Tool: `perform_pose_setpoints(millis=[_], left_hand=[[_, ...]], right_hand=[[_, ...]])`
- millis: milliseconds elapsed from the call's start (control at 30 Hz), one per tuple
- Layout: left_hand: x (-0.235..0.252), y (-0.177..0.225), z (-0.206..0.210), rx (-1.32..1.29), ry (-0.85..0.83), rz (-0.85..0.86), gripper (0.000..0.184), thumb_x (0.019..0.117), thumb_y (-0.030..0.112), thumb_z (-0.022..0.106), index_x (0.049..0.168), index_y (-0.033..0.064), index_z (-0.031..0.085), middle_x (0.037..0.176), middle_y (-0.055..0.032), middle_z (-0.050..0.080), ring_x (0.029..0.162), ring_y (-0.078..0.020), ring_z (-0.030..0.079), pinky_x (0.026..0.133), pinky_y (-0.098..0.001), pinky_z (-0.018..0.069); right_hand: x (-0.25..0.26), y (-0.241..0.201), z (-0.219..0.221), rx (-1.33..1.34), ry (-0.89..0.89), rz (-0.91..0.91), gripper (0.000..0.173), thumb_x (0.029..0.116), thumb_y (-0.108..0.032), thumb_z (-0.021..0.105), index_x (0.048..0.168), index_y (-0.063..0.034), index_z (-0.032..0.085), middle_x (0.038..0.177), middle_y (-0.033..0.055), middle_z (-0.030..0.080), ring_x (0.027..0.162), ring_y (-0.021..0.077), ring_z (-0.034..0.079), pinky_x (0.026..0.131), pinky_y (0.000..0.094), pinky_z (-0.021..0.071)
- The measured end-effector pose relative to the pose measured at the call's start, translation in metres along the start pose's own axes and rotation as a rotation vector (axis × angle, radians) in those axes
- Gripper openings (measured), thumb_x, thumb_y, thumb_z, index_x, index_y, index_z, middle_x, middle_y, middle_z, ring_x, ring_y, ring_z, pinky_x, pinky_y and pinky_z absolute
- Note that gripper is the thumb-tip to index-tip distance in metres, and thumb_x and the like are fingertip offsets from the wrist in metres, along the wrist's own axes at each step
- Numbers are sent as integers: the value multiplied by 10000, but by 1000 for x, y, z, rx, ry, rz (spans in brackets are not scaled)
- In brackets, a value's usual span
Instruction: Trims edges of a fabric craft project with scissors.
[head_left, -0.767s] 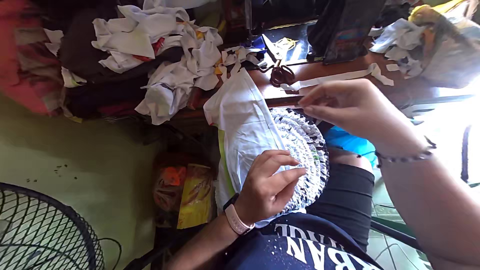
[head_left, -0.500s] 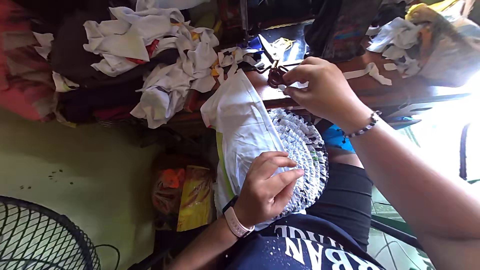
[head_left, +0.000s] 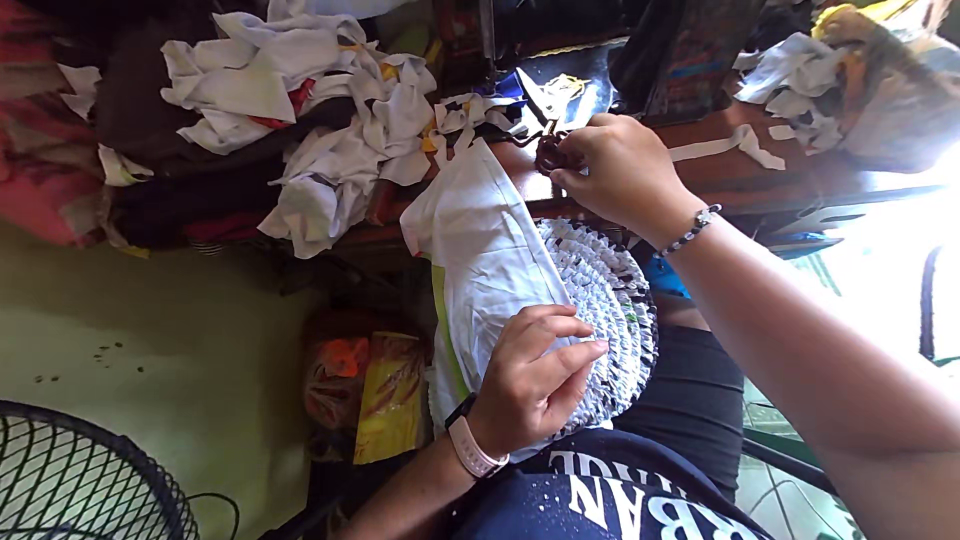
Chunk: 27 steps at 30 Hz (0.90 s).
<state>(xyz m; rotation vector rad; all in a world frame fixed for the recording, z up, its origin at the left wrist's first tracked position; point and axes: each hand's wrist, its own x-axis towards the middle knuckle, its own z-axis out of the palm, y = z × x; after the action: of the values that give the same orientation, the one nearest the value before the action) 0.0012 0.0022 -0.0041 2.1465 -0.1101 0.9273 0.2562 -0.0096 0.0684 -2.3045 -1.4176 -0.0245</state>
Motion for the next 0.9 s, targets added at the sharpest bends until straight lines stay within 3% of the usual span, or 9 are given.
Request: perform_pose_setpoints(millis=[300,467,567,800,900], left_hand=[[0,0,0,2,-3,2,174,968,106,649,1074,95,786,1130,-105,729,1228,-280,615,1049,-430,513],[0,1,-1,-3,0,8,174,965,101,648,1072,94,785,1125,-109,728,1230,-283,614,1048,-429,515],[0,1,-2,-5,3,9,175,967,104,646,1075,92,783,1131,-112,728,1229,-283,615,1052,-432,513],[-2,-1,-4,0,6,-3,176,962,102,650,1072,91,787,1136,-108,731,1234,-284,614,1055,-429,513],[-2,0,-3,-5,11,-6,171,960,96,652,1066,85,785,1129,-110,729,1232,-285,614,1055,-429,513]], right_hand=[[4,1,4,-38,-36,32,284,939,-294,701,1080,-50,735,1077,197,678,1062,398,645,853,601,511],[6,-3,4,-46,10,61,284,890,-276,755,1073,-60,735,1151,217,595,1120,421,582,827,588,517],[8,-1,3,-50,14,56,263,907,-268,735,1066,-58,736,1147,227,610,1133,438,577,822,603,512],[11,16,-16,16,91,112,236,916,-41,630,1131,-28,726,1140,245,633,1108,434,610,902,622,497],[12,15,-19,23,98,90,161,916,-48,639,1044,-3,727,1066,233,661,1042,424,640,872,618,505]])
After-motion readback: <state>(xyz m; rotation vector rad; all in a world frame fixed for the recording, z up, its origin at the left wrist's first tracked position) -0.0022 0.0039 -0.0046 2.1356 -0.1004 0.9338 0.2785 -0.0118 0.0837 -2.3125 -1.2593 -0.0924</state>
